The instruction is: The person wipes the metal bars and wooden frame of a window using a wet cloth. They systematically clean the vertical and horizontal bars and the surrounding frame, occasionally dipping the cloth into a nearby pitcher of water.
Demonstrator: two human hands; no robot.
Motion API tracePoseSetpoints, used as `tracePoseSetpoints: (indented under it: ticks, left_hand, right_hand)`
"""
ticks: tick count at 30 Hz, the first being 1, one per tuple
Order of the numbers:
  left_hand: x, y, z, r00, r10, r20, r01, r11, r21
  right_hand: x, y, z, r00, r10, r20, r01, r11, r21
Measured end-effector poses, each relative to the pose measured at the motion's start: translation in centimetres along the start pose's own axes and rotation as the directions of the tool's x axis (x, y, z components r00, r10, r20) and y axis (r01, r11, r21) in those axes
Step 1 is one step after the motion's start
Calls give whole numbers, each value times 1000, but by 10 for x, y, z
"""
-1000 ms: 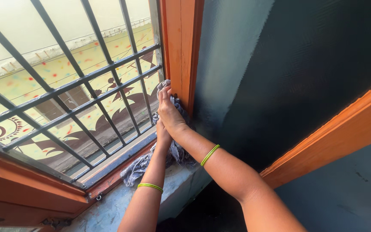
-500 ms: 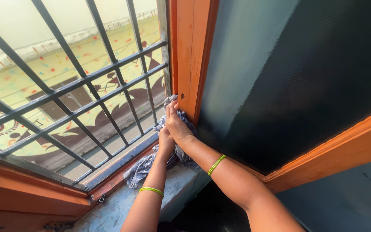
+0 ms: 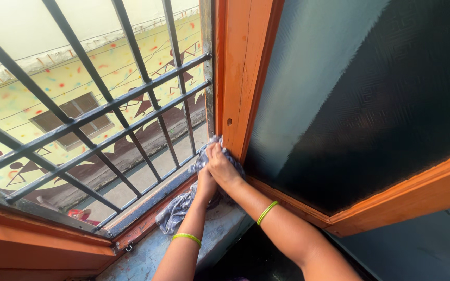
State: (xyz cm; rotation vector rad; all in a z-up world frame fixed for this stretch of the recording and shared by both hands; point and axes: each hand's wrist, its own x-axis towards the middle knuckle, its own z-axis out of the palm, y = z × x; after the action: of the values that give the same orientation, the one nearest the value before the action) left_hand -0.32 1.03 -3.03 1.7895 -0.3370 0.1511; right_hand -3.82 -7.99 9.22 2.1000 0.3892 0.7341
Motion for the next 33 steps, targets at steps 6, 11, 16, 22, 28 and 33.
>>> tracePoseSetpoints:
  ticks: [6, 11, 16, 22, 28, 33]
  left_hand:
    - [-5, -9, -8, 1000, -8, 6, 7, 990, 139]
    - [-12, 29, -13, 977, -50, -209, 50, 999, -6]
    - [5, 21, -7, 964, 42, -263, -71, 992, -103]
    - [31, -56, 15, 995, -83, 51, 72, 981, 182]
    - [5, -44, 1, 993, 22, 116, -44, 981, 189]
    - [-8, -17, -7, 992, 30, 122, -52, 982, 183]
  right_hand:
    - [0, -31, 18, 999, 43, 17, -45, 978, 205]
    - [7, 15, -19, 994, 112, 18, -100, 795, 598]
    - [14, 47, -52, 957, 274, -94, -215, 890, 403]
    - [26, 2, -10, 982, 73, 174, -96, 988, 125]
    - [13, -37, 15, 979, 17, 202, -45, 990, 134]
    - [15, -57, 38, 979, -5, 205, -40, 976, 216]
